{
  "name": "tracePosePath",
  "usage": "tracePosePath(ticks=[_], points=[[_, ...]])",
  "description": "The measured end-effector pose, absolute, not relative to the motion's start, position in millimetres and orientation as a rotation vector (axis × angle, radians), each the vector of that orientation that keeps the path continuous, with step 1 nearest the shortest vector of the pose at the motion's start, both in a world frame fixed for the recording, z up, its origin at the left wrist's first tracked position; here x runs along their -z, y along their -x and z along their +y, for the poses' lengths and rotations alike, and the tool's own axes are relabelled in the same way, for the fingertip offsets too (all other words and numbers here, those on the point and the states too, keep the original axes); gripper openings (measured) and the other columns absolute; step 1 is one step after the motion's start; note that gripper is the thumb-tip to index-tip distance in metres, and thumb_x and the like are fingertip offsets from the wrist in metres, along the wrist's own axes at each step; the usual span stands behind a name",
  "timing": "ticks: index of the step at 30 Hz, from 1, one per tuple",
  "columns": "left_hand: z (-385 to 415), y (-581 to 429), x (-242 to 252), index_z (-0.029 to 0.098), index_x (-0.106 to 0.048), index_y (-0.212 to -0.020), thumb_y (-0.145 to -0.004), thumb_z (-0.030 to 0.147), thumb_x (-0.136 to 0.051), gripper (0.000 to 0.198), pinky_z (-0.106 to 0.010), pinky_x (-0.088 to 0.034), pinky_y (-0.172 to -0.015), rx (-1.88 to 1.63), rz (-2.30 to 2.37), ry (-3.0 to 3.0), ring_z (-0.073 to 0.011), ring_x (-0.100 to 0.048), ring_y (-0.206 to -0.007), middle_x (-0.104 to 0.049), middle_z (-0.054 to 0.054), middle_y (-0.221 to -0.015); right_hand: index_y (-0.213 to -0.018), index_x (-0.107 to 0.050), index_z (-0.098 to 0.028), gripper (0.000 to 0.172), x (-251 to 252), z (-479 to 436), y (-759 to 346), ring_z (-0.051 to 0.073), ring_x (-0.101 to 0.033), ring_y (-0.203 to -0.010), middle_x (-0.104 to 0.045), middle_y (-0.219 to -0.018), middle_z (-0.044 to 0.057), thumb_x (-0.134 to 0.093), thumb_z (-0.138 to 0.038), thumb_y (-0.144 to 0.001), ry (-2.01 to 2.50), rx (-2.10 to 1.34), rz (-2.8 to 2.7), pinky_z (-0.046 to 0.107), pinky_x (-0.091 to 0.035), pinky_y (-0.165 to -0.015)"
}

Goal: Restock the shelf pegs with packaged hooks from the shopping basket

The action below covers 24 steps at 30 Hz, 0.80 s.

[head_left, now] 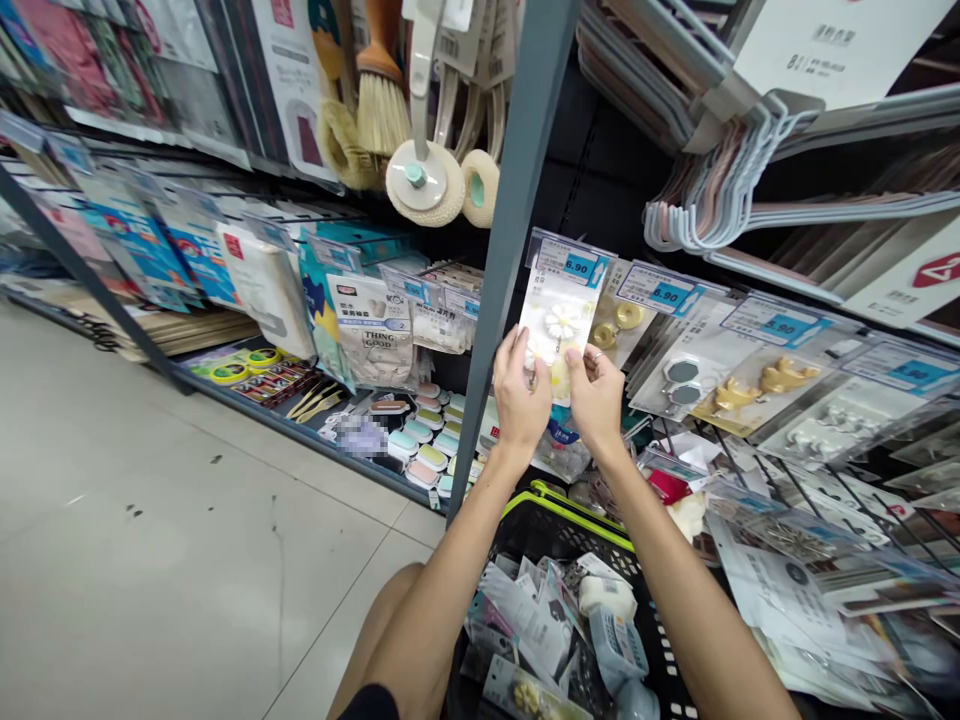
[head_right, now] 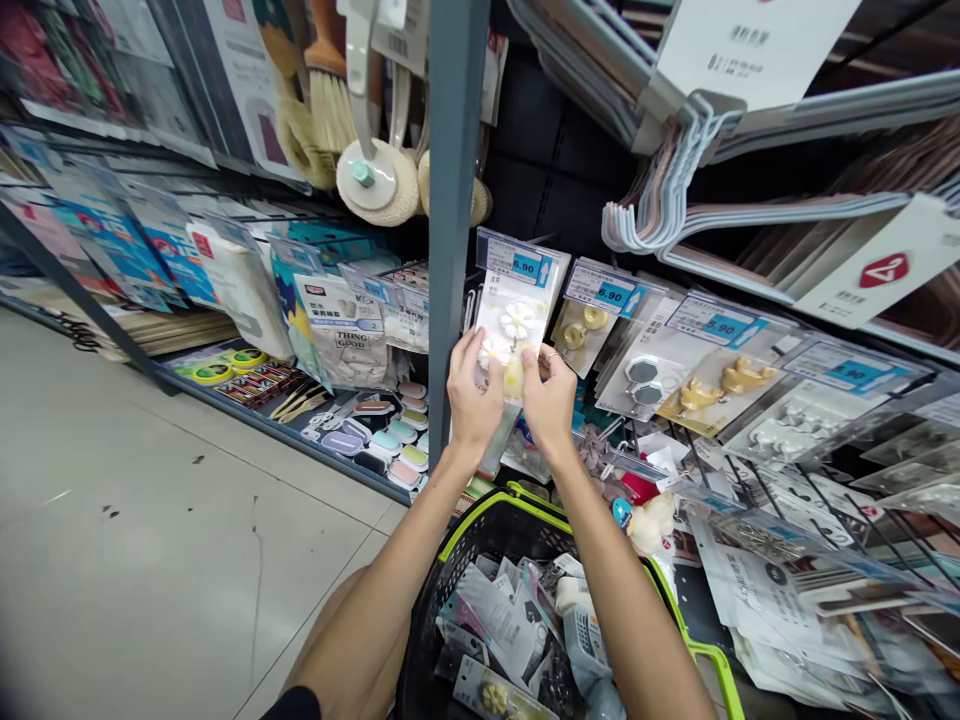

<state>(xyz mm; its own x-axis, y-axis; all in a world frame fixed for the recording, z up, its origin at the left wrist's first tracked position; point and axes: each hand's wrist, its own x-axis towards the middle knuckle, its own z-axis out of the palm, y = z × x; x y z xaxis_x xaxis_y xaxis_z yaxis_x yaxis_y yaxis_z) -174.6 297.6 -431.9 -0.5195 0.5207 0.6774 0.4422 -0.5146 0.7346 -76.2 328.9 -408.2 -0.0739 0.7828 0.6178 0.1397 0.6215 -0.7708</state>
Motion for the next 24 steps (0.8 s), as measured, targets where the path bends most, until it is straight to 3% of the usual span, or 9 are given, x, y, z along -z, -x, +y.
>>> tracePosePath(ticks=[7,11,20,24], points=[[317,176,449,0.021,-0.032,-0.158,-0.101,0.033,-0.043,0.059,-0.046,-0.021,-0.129,-2.050,1.570,-1.662,-0.0256,-0.023,-0.156,-0.029,-0.013,-0.167,-0.101,-0.070,-0.019,0.042,417,359,80,0.027,-0.070,-0.095,-0.076,-0.102,0.011,-0.055,-0.058,-0.093,0.922,-0.497,-1.621,0.038,-0.055,-0.090],[339,181,456,0.021,-0.023,-0.161,-0.098,0.028,-0.047,0.067,-0.048,-0.020,-0.129,-1.970,1.549,-1.712,-0.0260,-0.018,-0.158,-0.021,-0.013,-0.170,-0.100,-0.069,-0.020,0.040,420,376,80,0.028,-0.070,-0.093,-0.076,-0.096,0.010,-0.054,-0.056,-0.093,0.980,-0.445,-1.676,0.039,-0.055,-0.088],[373,192,456,0.021,-0.031,-0.158,-0.086,0.012,-0.058,0.077,-0.048,-0.024,-0.128,-1.891,1.440,-1.711,-0.0280,-0.024,-0.156,-0.027,-0.014,-0.168,-0.083,-0.067,-0.022,0.036,414,418,74,0.027,-0.065,-0.091,-0.072,-0.080,0.009,-0.052,-0.053,-0.093,1.145,-0.298,-1.743,0.039,-0.051,-0.089],[372,195,456,0.021,-0.034,-0.157,-0.086,0.015,-0.060,0.076,-0.048,-0.023,-0.128,-1.859,1.454,-1.671,-0.0276,-0.026,-0.155,-0.028,-0.014,-0.168,-0.071,-0.060,-0.023,0.035,410,419,74,0.025,-0.064,-0.085,-0.068,-0.073,0.008,-0.051,-0.046,-0.095,1.305,-0.278,-1.804,0.039,-0.049,-0.089]])
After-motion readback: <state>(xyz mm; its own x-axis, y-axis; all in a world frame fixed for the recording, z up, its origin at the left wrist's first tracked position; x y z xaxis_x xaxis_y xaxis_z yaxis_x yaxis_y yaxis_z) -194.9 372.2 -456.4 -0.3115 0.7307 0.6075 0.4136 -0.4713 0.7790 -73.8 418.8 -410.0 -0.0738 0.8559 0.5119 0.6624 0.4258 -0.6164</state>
